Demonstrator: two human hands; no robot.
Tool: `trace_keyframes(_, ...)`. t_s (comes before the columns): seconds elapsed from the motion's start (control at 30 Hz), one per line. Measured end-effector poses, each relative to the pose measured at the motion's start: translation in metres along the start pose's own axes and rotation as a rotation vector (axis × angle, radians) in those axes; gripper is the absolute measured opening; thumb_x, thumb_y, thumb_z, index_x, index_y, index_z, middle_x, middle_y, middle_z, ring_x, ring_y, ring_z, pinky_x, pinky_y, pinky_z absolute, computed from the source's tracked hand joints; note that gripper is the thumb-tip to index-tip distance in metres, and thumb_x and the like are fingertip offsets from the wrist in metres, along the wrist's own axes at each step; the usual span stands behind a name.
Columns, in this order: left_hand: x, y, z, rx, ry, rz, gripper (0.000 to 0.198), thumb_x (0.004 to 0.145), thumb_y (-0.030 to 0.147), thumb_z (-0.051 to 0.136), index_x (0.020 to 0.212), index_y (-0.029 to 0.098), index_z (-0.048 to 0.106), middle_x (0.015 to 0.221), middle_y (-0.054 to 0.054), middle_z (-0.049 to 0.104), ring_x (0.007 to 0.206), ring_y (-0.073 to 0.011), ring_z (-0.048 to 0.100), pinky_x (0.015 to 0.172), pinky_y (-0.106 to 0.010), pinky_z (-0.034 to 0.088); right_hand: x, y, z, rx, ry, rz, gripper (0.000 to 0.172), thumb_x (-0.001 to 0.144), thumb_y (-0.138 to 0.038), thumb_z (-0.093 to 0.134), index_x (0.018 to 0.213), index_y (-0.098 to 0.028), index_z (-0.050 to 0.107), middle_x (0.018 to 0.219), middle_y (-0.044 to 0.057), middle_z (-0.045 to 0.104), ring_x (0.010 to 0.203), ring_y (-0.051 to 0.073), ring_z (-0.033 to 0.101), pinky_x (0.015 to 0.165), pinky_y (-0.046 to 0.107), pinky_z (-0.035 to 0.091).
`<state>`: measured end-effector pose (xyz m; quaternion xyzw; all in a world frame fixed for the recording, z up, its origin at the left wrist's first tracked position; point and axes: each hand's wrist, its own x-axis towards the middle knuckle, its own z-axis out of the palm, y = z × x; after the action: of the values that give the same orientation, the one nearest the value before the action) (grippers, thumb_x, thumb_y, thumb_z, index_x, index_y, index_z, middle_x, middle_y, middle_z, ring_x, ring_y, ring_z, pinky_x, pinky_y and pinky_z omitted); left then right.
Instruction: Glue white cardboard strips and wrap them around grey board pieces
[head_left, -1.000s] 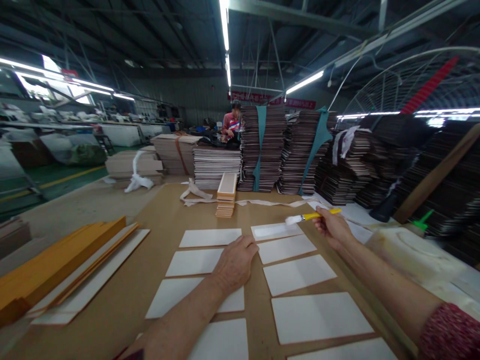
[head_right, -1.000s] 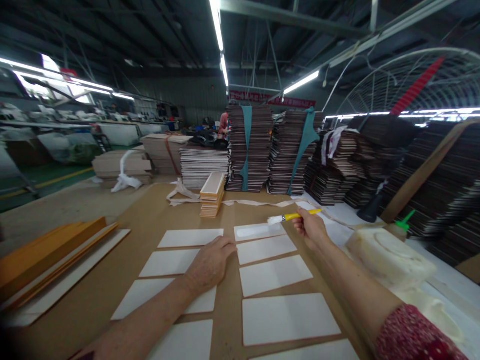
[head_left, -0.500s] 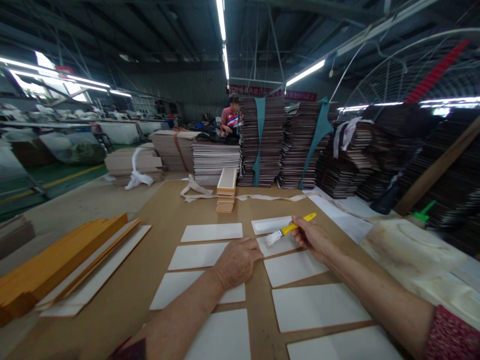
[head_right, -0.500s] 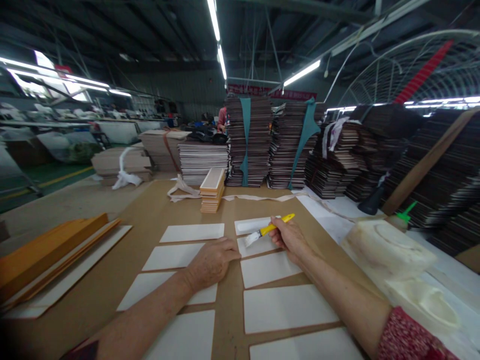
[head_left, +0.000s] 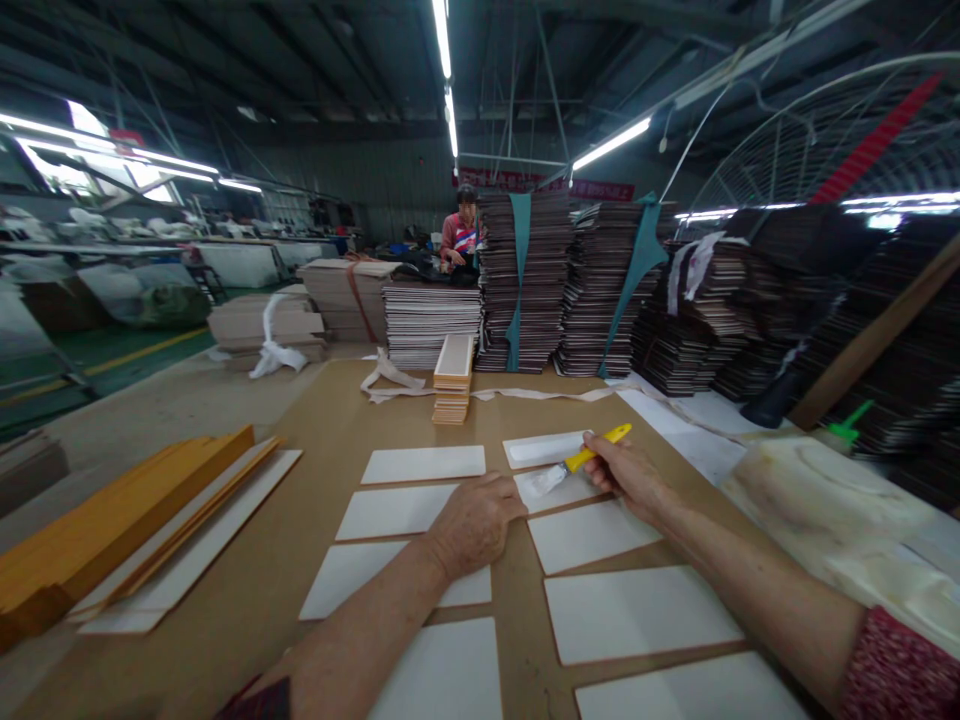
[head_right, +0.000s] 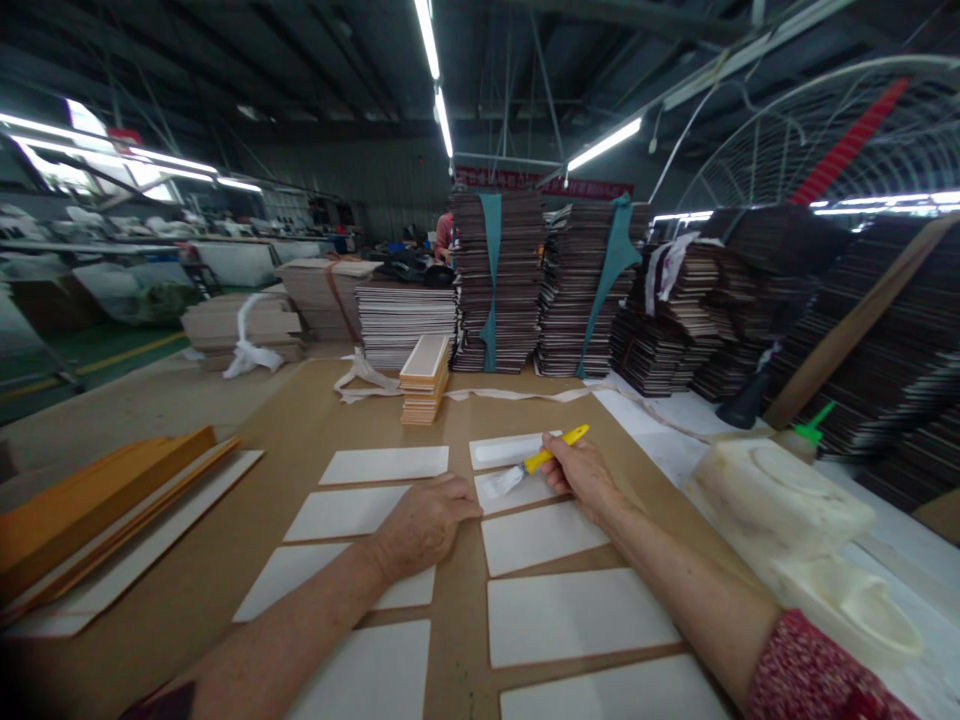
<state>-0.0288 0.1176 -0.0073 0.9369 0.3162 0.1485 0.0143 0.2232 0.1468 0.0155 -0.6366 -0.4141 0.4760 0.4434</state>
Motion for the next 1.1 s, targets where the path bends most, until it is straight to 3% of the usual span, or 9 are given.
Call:
trace_keyframes(0.63,0.0,0.003,-0.004,-0.041,0.04,0.01,0.028,0.09,0.005,0.052,0.096,0.02,0.075,0.097,-0.004,0.07,0.094,-0.0205,0.06,0.093,-0.033,0.048,0.014,-0.007,-0.08,-0.228,0.275,-0.087,0.025,0.1,-0.038,0.061,0.094,-0.014,0.063,0.077,-0.003,0.061,0.054,0.008,0.054,0.049,0.02,0.047)
trace_keyframes(0.87,0.0,0.002,-0.003,-0.04,0.045,0.013,0.028,0.088,0.005,0.053,0.095,0.021,0.074,0.097,-0.004,0.07,0.093,-0.0201,0.06,0.091,-0.033,0.049,0.019,-0.008,-0.092,-0.242,0.326,-0.11,0.025,0.1,-0.038,0.062,0.09,-0.014,0.063,0.074,-0.003,0.061,0.053,0.007,0.053,0.048,0.02,0.047)
trace_keyframes(1.1,0.0,0.001,-0.001,-0.026,0.039,0.004,0.026,0.088,0.006,0.054,0.093,0.021,0.074,0.093,-0.004,0.069,0.091,-0.0212,0.061,0.09,-0.034,0.05,0.0,-0.018,-0.093,-0.126,0.405,-0.159,0.025,0.097,-0.035,0.065,0.082,-0.015,0.063,0.064,-0.005,0.06,0.047,0.007,0.052,0.044,0.019,0.043)
